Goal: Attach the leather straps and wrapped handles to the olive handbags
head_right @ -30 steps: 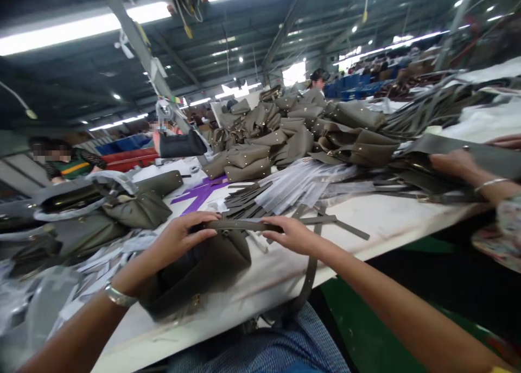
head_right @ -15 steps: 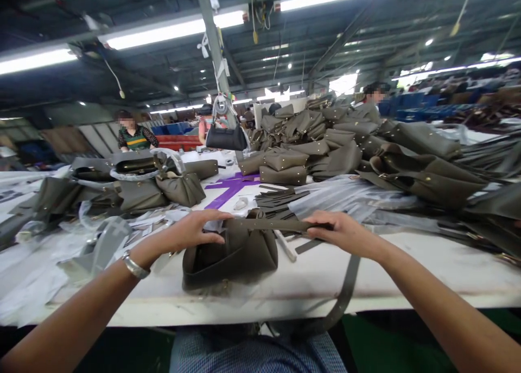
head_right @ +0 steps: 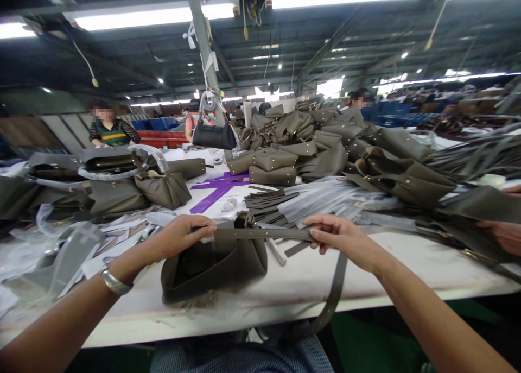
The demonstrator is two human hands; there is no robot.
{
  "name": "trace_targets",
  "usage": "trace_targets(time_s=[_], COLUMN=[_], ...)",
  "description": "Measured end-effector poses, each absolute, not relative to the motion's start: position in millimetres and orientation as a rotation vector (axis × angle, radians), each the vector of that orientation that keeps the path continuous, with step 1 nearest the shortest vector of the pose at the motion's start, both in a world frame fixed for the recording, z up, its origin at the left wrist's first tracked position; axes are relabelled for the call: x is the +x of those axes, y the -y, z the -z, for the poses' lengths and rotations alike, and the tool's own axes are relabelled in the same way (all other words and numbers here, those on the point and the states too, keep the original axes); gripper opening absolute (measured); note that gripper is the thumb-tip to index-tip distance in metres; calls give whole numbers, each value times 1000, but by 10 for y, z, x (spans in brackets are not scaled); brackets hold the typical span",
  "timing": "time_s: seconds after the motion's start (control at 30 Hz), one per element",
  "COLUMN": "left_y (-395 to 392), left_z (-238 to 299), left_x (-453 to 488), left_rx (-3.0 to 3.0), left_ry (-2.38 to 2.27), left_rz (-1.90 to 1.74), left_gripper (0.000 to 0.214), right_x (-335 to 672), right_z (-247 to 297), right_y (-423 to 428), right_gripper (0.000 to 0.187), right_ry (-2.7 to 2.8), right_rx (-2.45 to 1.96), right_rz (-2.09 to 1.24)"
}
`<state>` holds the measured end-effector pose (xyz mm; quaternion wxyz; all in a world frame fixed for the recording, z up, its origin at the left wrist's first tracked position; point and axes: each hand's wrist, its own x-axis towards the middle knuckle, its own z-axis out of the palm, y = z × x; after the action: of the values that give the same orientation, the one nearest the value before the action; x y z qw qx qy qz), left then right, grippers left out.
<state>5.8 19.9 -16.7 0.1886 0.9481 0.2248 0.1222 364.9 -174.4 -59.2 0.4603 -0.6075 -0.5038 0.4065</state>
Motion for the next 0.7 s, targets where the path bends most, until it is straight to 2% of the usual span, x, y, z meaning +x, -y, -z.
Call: trace_targets(time_s=[0.1, 0.17, 0.3, 0.43, 0.57, 0.7], left_y=[-188, -168, -95, -6, 55, 80], left_z=[168, 173, 225, 326, 380, 339], left_x=[79, 92, 71, -31, -71, -15], left_rx=[2624, 2612, 2836, 3151, 3181, 3070], left_ry=[-619, -576, -416, -283, -412, -650], left_rz=[-369, -377, -488, -681, -678, -438], left_gripper=[37, 30, 24, 34, 39, 39], right_x=[3656, 3672, 3662, 3576, 3526, 3536], right_z=[598, 620, 684, 784, 923, 1022], right_y=[1749, 1746, 1806, 1924, 1959, 1921], right_gripper=[47, 41, 23, 31, 30, 29], right_ry=[1244, 1318, 1675, 1880, 1917, 1877], right_rx=[-1515, -1554, -1547, -1469, -1438, -1427], right_rz=[-957, -817, -163, 268, 468, 500])
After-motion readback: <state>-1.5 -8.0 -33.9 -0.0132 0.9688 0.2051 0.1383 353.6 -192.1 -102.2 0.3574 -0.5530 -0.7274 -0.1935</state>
